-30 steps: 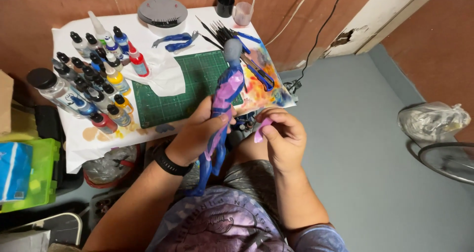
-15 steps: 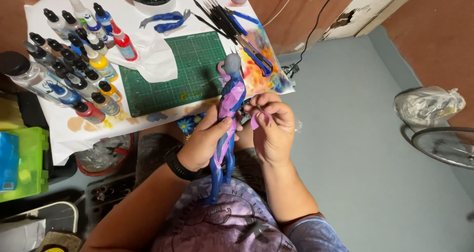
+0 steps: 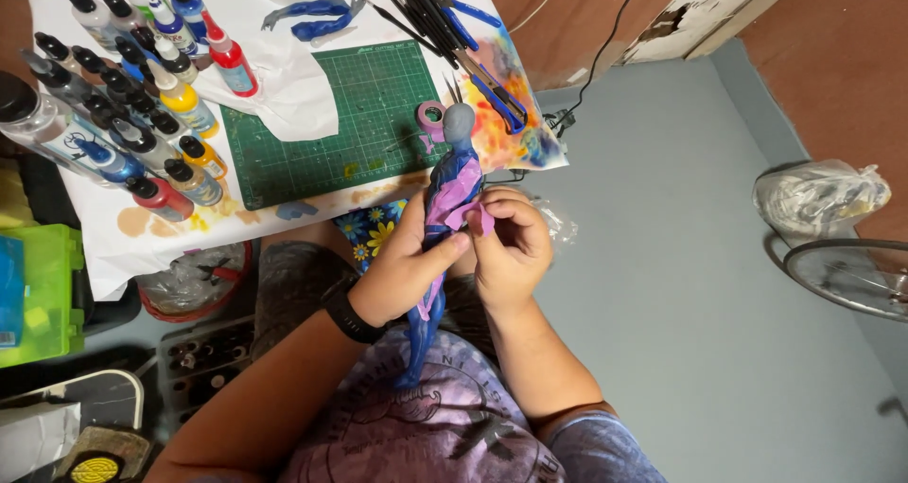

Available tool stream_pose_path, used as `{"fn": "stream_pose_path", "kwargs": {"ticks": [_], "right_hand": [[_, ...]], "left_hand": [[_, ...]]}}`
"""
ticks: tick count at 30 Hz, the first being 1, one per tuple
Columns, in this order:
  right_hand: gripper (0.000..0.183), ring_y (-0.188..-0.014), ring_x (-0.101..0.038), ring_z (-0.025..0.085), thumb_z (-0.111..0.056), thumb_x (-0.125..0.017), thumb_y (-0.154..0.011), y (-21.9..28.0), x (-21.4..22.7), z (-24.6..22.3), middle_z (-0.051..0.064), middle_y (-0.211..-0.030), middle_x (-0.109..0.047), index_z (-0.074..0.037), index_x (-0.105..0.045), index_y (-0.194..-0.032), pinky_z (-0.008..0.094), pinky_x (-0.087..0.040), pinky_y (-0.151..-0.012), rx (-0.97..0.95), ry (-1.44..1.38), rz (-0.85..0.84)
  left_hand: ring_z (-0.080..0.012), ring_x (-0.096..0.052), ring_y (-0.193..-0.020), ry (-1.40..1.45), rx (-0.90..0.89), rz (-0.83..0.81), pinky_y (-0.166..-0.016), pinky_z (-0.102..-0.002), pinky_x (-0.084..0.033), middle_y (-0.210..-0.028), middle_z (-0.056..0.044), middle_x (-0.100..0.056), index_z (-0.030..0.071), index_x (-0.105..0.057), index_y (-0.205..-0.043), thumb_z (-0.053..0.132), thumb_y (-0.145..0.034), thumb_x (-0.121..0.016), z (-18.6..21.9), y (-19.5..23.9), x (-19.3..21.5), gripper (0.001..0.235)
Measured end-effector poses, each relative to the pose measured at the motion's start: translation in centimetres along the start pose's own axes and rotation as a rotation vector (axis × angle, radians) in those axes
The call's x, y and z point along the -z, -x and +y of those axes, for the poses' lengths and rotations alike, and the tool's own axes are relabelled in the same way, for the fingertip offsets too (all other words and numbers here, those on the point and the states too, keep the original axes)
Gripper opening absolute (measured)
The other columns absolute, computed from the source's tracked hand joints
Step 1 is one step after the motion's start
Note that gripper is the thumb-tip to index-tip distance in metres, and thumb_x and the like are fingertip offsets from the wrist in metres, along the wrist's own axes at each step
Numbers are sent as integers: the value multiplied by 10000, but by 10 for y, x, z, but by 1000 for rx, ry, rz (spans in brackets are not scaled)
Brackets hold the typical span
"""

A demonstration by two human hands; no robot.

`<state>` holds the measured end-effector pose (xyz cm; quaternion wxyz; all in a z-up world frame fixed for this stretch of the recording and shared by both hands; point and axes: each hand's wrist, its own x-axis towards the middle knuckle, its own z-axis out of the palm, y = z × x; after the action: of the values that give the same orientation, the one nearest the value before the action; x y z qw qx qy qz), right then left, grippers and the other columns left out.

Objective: Applying small pieces of pink putty to a blue figurine for detailing or repair at a craft station.

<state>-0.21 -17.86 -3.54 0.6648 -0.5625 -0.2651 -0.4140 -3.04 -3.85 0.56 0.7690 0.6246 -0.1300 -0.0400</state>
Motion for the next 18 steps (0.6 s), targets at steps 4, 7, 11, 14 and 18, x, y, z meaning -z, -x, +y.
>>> {"fn": "stream_pose_path", "kwargs": {"ticks": [4, 7, 11, 14, 18], "right_hand": [[235, -821, -643, 357, 179, -779, -804, -2, -6, -3, 231, -853, -611, 86, -602, -927, 457, -529, -787, 47, 24, 5], [203, -806, -629, 349, 174, -768, -825, -4, -9, -7, 234, -848, -614, 95, -605, -917, 453, -522, -781, 105, 66, -1], [201, -793, -624, 351, 174, -775, -818, -3, -8, -4, 240, -849, -619, 105, -613, -915, 454, -525, -764, 131, 84, 6], [197, -781, -619, 354, 174, -773, -818, -4, -6, -3, 242, -843, -617, 110, -613, -913, 459, -525, -752, 137, 87, -4], [177, -766, -611, 333, 172, -764, -832, -7, -8, -6, 230, -835, -619, 106, -619, -909, 446, -525, -732, 174, 107, -10]], "left_hand": [[-270, -585, -1171, -50, 10, 35, -952, -461, -558, -1319, -209, -575, 43, -370, -1518, 245, -998, -601, -1, 0, 2, 604], [-335, -527, -1314, -81, -18, 25, -1063, -505, -460, -1425, -252, -531, 34, -368, -1527, 243, -1022, -571, -1, 3, 2, 583], [-296, -495, -1330, -22, -7, 17, -1100, -506, -423, -1441, -231, -522, 29, -370, -1527, 197, -997, -591, -6, 3, 2, 598], [-286, -478, -1336, 19, 3, 2, -1116, -514, -400, -1450, -224, -512, 23, -350, -1536, 126, -923, -653, -8, 3, 1, 692], [-294, -487, -1331, 3, 12, -12, -1124, -509, -390, -1436, -228, -514, 11, -340, -1535, 109, -907, -654, -4, 2, 1, 709]]}}
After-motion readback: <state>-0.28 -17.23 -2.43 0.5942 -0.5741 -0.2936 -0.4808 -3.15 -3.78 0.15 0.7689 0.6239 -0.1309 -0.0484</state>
